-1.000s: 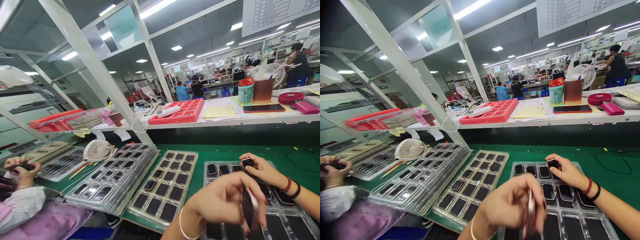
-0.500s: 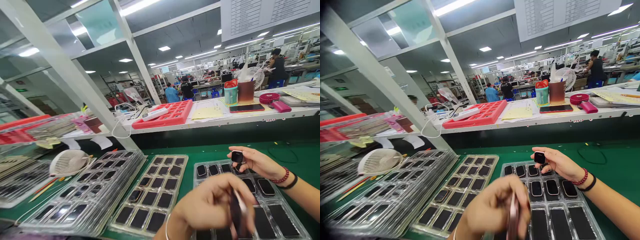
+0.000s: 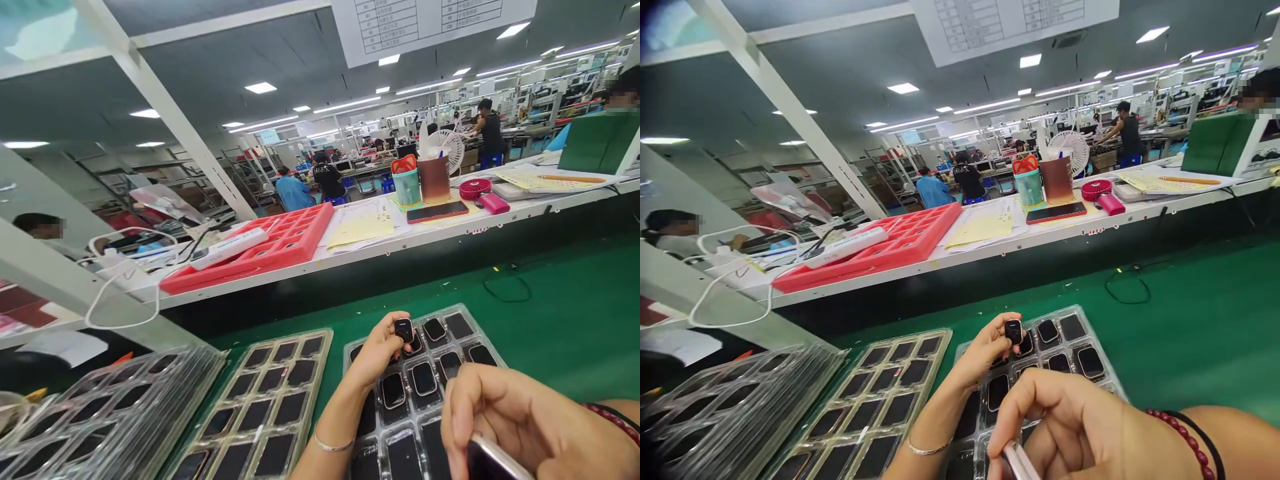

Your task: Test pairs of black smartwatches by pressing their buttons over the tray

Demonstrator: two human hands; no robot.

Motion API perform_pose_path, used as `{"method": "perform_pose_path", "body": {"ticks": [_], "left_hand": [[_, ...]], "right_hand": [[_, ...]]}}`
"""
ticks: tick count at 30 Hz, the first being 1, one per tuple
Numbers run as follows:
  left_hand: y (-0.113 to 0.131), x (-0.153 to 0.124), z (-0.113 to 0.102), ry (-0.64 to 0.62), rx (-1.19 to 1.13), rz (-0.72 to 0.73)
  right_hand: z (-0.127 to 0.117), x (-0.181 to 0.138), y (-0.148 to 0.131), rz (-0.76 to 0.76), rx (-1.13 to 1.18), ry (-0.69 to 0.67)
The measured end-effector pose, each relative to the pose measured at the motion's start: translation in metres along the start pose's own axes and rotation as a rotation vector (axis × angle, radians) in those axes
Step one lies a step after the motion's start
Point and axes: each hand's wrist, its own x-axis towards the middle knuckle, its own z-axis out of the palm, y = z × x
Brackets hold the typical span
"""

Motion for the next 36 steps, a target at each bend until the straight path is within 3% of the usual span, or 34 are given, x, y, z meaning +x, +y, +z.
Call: {"method": "perform_pose_path", "body": {"ticks": [3,6,9,13,16,21,26,36], "left_hand": [[0.002,-0.003,0.002,0.028,0.039,0.005],[0.001,-0.003,0.001,0.074,0.043,0.035],[-0.002,-0.001,-0.003,0.143,0.053,0.076],[-0.006,0.002,-0.007,0.231,0.069,0.096],[-0.01,0.003,-0.007,0.239,0.065,0.114],[-0.018,0.005,-0.007,0.235,0.12,0.182],[-0.019,0.004,-0.007,0.209,0.209,0.15],[-0.024,0.004,-0.007,0.182,0.263,0.183]], "right_hand": [[-0.003,0.004,-0.003,-0.038,-0.019,-0.02],[-0.024,0.024,-0.007,-0.18,-0.13,0.007],[-0.066,0.054,-0.01,-0.283,-0.316,0.207],[-0.127,0.085,-0.002,-0.21,-0.452,0.468],[-0.152,0.093,0.009,-0.111,-0.571,0.521],[-0.153,0.089,0.016,-0.106,-0.782,0.427],[-0.147,0.087,0.019,-0.147,-0.97,0.374],[-0.147,0.087,0.019,-0.175,-1.022,0.331]]}}
